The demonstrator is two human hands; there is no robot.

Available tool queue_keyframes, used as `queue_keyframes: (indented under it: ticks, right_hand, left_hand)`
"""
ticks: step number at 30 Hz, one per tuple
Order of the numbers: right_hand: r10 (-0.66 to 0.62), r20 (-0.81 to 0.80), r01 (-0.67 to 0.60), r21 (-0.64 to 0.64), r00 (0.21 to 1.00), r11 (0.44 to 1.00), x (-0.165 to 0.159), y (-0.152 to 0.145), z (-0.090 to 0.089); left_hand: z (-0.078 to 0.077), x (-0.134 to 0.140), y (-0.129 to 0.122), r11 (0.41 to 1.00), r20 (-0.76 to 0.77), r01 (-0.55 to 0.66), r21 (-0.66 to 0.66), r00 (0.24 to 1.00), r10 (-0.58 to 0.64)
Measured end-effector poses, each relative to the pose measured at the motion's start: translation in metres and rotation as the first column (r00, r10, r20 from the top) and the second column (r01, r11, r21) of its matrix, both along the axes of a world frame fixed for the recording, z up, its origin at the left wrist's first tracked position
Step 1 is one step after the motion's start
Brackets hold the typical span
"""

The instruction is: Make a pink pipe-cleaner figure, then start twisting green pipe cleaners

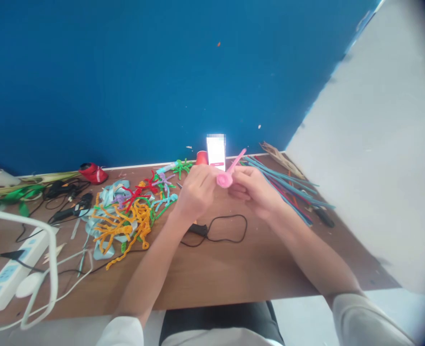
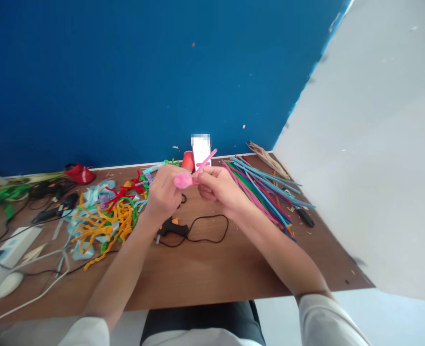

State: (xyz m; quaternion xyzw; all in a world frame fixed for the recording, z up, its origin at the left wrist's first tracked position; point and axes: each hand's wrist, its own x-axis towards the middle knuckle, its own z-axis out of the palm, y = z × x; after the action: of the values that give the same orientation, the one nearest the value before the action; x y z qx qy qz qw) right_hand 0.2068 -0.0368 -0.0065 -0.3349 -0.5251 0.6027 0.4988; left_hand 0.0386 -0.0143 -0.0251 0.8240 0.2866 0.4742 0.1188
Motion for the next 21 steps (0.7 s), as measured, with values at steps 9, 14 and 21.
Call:
queue_keyframes:
  ticks: [9,14,21]
  right_hand:
    - [-0.422,0.323,0.258,0.444,0.847,0.858,0.017,0.001,0.002]
    - [-0.896,0.206,0.123,0.954,0.393,0.273,0.02,0.009,-0.011]
    - [-0.989,-0.057,-0.241,0.966,0.139,-0.09,0.016,0.003,-0.007]
  left_hand:
    - [0.003,0.014,-0.002,0.862,0.377,0.086,-0.5,0.918,0.127]
    - [0.004,0.015,0.0,0.63,0.558,0.338,-0.7,0.808,0.188]
    - [0.01,0.012,-0.003,0.418,0.649,0.532,-0.736,0.73,0.214]
